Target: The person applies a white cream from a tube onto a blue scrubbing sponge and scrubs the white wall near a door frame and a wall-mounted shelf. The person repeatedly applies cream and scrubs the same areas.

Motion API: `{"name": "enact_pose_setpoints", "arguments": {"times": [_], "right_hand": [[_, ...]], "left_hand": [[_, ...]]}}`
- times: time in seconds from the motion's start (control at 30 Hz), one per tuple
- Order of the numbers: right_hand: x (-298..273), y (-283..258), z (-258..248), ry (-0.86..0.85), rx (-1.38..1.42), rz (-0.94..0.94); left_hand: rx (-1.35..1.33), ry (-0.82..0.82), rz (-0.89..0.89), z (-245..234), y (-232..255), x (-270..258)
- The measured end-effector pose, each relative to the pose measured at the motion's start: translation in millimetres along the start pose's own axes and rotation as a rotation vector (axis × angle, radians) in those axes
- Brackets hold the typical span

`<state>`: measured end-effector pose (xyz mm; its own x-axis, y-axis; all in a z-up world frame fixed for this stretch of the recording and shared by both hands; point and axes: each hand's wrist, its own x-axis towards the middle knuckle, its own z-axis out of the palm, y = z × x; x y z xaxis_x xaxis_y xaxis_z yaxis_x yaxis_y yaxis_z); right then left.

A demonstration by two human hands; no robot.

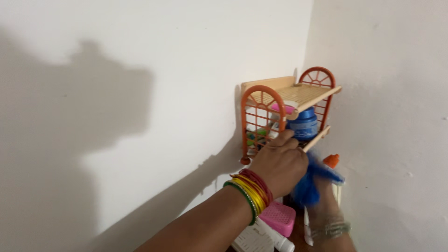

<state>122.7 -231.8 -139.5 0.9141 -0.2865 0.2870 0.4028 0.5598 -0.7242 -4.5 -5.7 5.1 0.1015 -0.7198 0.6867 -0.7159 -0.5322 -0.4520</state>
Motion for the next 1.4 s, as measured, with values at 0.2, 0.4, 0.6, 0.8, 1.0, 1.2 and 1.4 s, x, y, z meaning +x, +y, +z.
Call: {"name": "enact_pose_setpoints", "arguments": {"times": [0.2,0.4,0.6,0.8,1.0,1.2,1.4], "right_hand": [[-5,7,-4,-0.019,0.13,0.104],[8,-11,5,-0.062,0.207,0.103],[-10,7,4,-0.003,0.154,0.12],[14,-25,10,-0.024,0.201,0.108],[-26,19,-6,-0.005,0.105,0.189],[-146,-5,-1,0.2,-0.112,0.215],[-215,-85,85,-0.022,-0.293,-0.278]], "left_hand": [[0.003,0.065,0.007,5,-1,-2],[-0.001,0.053,-0.009,8,0,-3],[0.015,0.069,-0.019,12,0,-5],[0.031,0.036,-0.025,11,-1,-6],[0.086,-0.012,-0.022,14,-1,-4],[0.028,0.247,-0.015,-14,21,-21],[-0.43,0.111,-0.353,-56,91,-60]]}}
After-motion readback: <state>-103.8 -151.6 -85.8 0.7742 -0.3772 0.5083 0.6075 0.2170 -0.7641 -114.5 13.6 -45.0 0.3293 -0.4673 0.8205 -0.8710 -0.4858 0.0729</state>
